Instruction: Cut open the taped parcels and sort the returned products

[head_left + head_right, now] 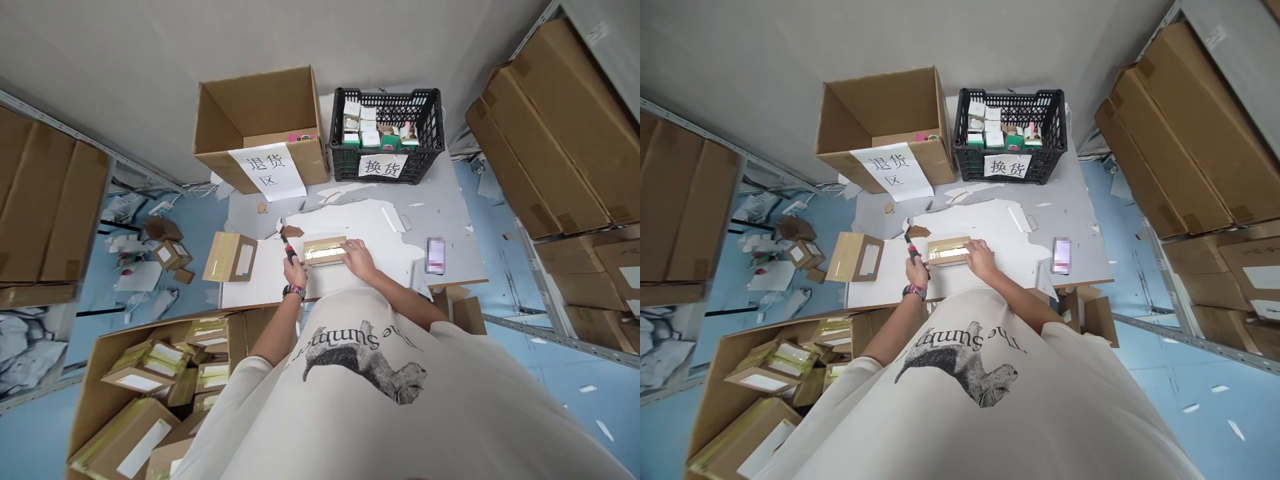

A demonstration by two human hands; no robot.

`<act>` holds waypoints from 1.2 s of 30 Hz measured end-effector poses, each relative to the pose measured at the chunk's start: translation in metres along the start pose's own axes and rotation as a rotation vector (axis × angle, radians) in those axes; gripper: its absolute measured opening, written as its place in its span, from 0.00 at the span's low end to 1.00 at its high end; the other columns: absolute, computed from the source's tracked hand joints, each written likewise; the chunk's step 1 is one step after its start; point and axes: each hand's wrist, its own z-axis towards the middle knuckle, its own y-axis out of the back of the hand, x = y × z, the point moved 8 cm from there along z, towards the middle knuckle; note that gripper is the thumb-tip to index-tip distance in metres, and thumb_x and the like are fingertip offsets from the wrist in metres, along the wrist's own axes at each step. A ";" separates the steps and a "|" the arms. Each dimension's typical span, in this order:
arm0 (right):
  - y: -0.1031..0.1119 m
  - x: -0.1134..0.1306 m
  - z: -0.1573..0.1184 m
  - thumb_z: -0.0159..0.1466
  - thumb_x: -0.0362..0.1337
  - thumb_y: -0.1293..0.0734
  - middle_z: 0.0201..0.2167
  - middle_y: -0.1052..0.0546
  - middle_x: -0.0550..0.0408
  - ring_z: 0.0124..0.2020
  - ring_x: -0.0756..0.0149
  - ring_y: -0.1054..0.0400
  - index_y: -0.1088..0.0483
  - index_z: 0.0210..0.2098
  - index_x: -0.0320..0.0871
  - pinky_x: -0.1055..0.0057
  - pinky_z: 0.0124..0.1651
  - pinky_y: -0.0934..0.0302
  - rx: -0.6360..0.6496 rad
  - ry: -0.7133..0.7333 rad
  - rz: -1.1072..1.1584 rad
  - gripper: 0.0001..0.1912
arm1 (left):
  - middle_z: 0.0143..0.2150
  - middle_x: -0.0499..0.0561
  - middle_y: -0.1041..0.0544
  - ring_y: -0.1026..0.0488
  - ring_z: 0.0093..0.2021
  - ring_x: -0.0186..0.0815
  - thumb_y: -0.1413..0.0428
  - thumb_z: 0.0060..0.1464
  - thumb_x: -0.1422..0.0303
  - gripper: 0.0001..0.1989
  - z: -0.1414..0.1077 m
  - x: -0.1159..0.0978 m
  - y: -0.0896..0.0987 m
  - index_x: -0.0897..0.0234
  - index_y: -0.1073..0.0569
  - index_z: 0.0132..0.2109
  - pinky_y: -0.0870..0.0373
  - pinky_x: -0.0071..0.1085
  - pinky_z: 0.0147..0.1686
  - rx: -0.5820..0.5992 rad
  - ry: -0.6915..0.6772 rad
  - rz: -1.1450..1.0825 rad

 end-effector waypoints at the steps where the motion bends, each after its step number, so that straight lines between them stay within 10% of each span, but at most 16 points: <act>1: 0.001 -0.002 -0.001 0.80 0.36 0.38 0.78 0.27 0.41 0.79 0.43 0.42 0.26 0.78 0.46 0.46 0.77 0.36 -0.019 0.016 -0.019 0.29 | 0.42 0.53 0.17 0.20 0.31 0.38 0.51 0.78 0.55 0.17 -0.001 0.003 -0.006 0.58 0.24 0.58 0.23 0.34 0.32 0.027 0.047 -0.008; 9: -0.003 -0.036 -0.013 0.80 0.37 0.39 0.79 0.28 0.37 0.80 0.39 0.43 0.29 0.80 0.45 0.34 0.85 0.60 -0.014 0.022 -0.203 0.30 | 0.53 0.59 0.11 0.16 0.44 0.43 0.39 0.70 0.51 0.17 -0.041 -0.020 -0.099 0.58 0.23 0.53 0.24 0.32 0.30 0.598 0.027 -0.168; 19: -0.008 -0.043 0.014 0.77 0.38 0.30 0.82 0.31 0.40 0.84 0.39 0.44 0.27 0.78 0.43 0.38 0.87 0.56 0.078 0.230 -0.270 0.31 | 0.61 0.62 0.12 0.16 0.45 0.40 0.40 0.69 0.51 0.18 -0.025 0.001 -0.062 0.60 0.25 0.52 0.30 0.28 0.28 0.455 0.082 -0.259; 36: -0.024 -0.006 0.043 0.72 0.56 0.24 0.79 0.31 0.29 0.84 0.26 0.49 0.25 0.74 0.43 0.22 0.81 0.51 0.141 -0.006 -0.289 0.37 | 0.49 0.59 0.12 0.18 0.39 0.40 0.36 0.63 0.48 0.23 -0.023 0.029 -0.045 0.60 0.23 0.54 0.27 0.31 0.31 0.384 0.083 -0.316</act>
